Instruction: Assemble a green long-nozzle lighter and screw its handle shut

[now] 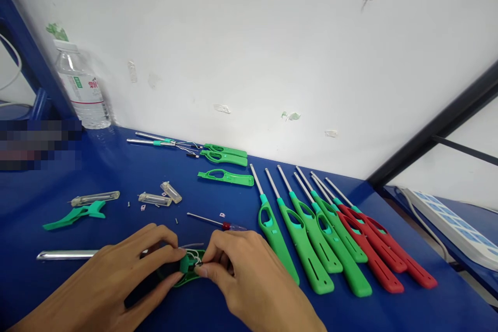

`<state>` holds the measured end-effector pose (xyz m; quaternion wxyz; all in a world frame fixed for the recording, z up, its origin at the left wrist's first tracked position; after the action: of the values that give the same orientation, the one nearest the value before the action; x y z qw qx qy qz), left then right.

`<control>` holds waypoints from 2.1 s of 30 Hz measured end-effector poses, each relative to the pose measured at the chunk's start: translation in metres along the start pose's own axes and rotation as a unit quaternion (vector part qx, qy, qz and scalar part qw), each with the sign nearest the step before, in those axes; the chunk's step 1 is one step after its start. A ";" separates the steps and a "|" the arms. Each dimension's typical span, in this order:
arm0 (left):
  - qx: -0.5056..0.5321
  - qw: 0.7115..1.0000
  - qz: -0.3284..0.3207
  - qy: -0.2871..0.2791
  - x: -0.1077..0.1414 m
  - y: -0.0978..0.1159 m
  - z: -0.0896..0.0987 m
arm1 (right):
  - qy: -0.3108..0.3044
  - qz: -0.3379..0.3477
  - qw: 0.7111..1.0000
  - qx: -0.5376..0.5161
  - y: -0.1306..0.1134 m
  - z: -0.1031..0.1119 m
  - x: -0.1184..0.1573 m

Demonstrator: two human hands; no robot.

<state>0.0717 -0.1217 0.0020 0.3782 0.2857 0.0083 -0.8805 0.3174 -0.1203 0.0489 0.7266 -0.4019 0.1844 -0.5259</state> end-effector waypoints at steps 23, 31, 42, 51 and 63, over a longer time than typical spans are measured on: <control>-0.019 1.000 0.006 0.003 0.001 0.000 0.000 | 0.003 -0.034 0.999 0.029 -0.004 -0.002 -0.002; -0.028 1.000 -0.005 0.001 0.000 -0.001 -0.001 | 0.005 0.005 0.999 0.036 0.000 -0.003 -0.003; 0.005 1.000 0.016 -0.010 0.005 -0.003 -0.005 | 0.021 -0.072 0.985 -0.154 0.002 -0.009 -0.010; 0.021 1.000 0.014 0.017 0.001 0.000 -0.001 | 0.046 -0.077 0.972 -0.216 0.008 -0.014 -0.010; 0.067 0.996 0.049 -0.022 0.009 -0.003 -0.012 | 0.055 -0.047 0.978 -0.196 0.000 -0.011 -0.009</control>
<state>0.0702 -0.1225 -0.0135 0.4008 0.2916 -0.0732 -0.8654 0.3065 -0.1166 0.0413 0.5971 -0.5150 0.3046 -0.5343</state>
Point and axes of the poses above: each hand's wrist, its own x-axis away from the middle knuckle, its own z-axis out of the back of the hand, y = z × x, the point moved 1 cm from there along -x, towards the middle knuckle, and after that the axes turned 5 degrees about -x, right-handed, at the moved point
